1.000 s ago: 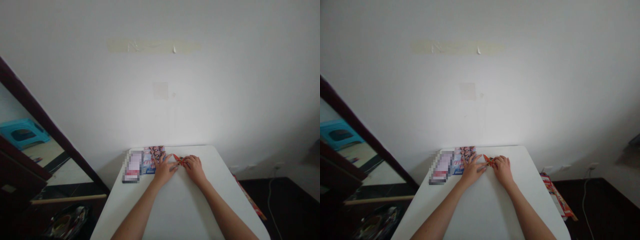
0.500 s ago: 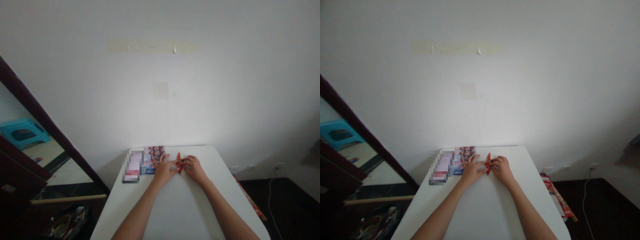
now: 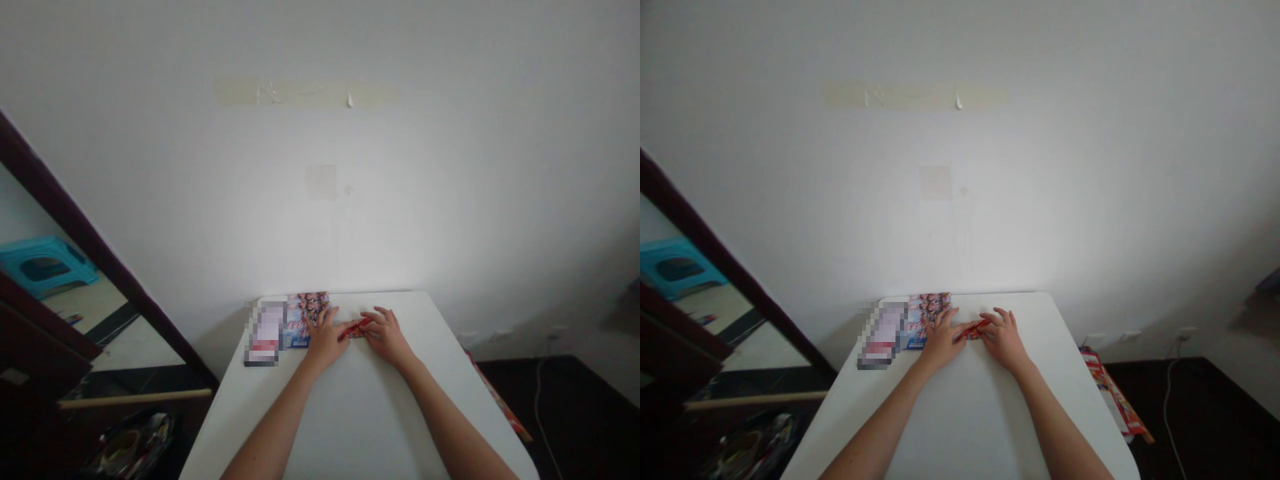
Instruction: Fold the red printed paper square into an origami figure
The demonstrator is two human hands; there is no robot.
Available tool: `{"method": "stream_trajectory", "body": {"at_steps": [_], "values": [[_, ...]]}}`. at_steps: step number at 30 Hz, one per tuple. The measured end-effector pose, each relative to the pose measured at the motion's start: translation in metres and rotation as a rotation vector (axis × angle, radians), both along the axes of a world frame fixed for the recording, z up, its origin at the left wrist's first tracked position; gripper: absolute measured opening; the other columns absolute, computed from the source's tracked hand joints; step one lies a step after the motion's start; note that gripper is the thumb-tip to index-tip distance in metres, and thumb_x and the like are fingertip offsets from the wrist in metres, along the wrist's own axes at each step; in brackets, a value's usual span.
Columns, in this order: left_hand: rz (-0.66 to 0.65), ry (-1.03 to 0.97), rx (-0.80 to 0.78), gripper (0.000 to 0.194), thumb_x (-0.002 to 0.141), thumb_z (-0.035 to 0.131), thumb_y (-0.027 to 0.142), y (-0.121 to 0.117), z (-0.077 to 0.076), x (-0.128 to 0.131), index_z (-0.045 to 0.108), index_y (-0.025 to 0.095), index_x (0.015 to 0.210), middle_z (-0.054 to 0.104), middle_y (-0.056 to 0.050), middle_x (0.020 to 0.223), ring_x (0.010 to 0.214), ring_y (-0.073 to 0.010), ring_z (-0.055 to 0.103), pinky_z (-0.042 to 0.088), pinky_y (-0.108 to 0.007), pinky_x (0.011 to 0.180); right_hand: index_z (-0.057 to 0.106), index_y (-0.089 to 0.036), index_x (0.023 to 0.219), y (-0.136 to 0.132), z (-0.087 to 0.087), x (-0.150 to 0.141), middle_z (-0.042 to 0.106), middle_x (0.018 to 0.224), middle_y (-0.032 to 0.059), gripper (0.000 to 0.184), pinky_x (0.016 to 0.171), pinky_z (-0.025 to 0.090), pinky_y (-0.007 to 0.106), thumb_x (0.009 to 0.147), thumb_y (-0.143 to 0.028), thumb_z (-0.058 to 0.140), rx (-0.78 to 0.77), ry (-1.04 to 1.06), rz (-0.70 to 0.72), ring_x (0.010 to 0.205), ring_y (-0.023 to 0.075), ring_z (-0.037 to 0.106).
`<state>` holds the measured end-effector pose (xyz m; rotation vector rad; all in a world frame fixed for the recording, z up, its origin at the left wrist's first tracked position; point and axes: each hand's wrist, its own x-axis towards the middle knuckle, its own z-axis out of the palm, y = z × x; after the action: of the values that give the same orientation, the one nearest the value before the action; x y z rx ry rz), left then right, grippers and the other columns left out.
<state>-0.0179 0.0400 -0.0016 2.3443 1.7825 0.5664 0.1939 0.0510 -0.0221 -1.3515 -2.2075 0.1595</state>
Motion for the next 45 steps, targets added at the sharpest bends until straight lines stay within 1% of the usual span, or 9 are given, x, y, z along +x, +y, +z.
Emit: {"method": "stream_trajectory", "body": {"at_steps": [3,7,11,14,17,25,33,41,45], "values": [[-0.001,-0.011,0.017,0.043,0.086,0.062,0.03,0.001,-0.001,0.0,0.062,0.052,0.123,0.043,0.002,0.151,0.142,-0.0329,0.028,0.0,-0.072,0.113,0.072,-0.04,0.105,-0.003,0.003,-0.001,0.064,0.13,-0.0038,0.023,0.114,0.018,0.065,0.087,-0.031,0.06,-0.037,-0.018,-0.009,0.136,0.0292,0.038],[0.008,-0.013,0.02,0.039,0.086,0.061,0.03,0.001,-0.002,0.0,0.065,0.052,0.118,0.044,0.002,0.15,0.142,-0.0335,0.028,-0.003,-0.074,0.112,0.072,-0.04,0.104,-0.006,0.007,-0.003,0.065,0.129,-0.0049,0.022,0.116,0.015,0.063,0.088,-0.031,0.06,-0.029,-0.015,0.014,0.137,0.027,0.038],[0.014,-0.008,0.044,0.03,0.085,0.064,0.044,0.001,-0.002,-0.001,0.068,0.053,0.113,0.045,0.002,0.15,0.141,-0.0354,0.028,-0.007,-0.075,0.11,0.072,-0.041,0.105,-0.006,0.009,-0.003,0.069,0.122,-0.0036,0.022,0.116,0.013,0.062,0.09,-0.031,0.059,-0.029,-0.004,0.071,0.133,0.0256,0.043],[0.027,-0.011,0.067,0.03,0.082,0.064,0.057,0.002,-0.003,0.0,0.068,0.054,0.111,0.046,0.0,0.149,0.141,-0.0357,0.029,-0.007,-0.075,0.11,0.073,-0.041,0.103,-0.005,0.009,-0.001,0.071,0.118,-0.0039,0.02,0.116,0.01,0.063,0.089,-0.032,0.061,-0.039,0.003,0.082,0.133,0.0263,0.044],[0.033,-0.005,0.059,0.03,0.083,0.06,0.061,0.003,-0.004,-0.001,0.069,0.053,0.111,0.046,0.0,0.15,0.141,-0.0353,0.029,-0.007,-0.074,0.11,0.07,-0.045,0.107,-0.006,0.009,-0.002,0.071,0.118,-0.0058,0.022,0.117,0.01,0.063,0.09,-0.035,0.061,-0.035,-0.003,0.071,0.133,0.0255,0.043],[0.042,-0.012,0.052,0.028,0.082,0.063,0.061,0.005,-0.006,-0.002,0.071,0.052,0.107,0.047,0.003,0.149,0.141,-0.0361,0.03,-0.007,-0.074,0.111,0.071,-0.045,0.107,-0.007,0.011,-0.007,0.07,0.117,-0.0035,0.021,0.116,0.013,0.063,0.092,-0.04,0.058,-0.043,-0.083,0.026,0.134,0.0268,0.04],[0.029,-0.019,0.064,0.027,0.081,0.063,0.061,0.005,-0.005,-0.003,0.069,0.055,0.107,0.048,0.002,0.148,0.14,-0.0348,0.032,-0.006,-0.077,0.108,0.07,-0.045,0.11,-0.005,0.011,-0.003,0.067,0.124,-0.0029,0.023,0.114,0.014,0.065,0.092,-0.043,0.057,-0.136,-0.029,0.049,0.135,0.0293,0.038],[0.026,-0.015,0.032,0.026,0.083,0.061,0.06,0.004,-0.001,-0.002,0.071,0.051,0.106,0.049,0.004,0.148,0.141,-0.0349,0.03,-0.008,-0.075,0.11,0.071,-0.043,0.109,-0.005,0.008,-0.004,0.069,0.12,-0.0017,0.022,0.115,0.009,0.067,0.09,-0.041,0.06,-0.114,0.017,0.051,0.134,0.0291,0.04],[0.026,-0.014,0.024,0.026,0.084,0.061,0.059,0.004,0.001,-0.002,0.071,0.052,0.107,0.048,0.003,0.148,0.141,-0.0351,0.029,-0.007,-0.075,0.11,0.073,-0.04,0.108,-0.007,0.01,-0.007,0.071,0.118,-0.0001,0.021,0.116,0.003,0.066,0.089,-0.039,0.062,-0.102,0.034,0.017,0.134,0.0305,0.041]]}}
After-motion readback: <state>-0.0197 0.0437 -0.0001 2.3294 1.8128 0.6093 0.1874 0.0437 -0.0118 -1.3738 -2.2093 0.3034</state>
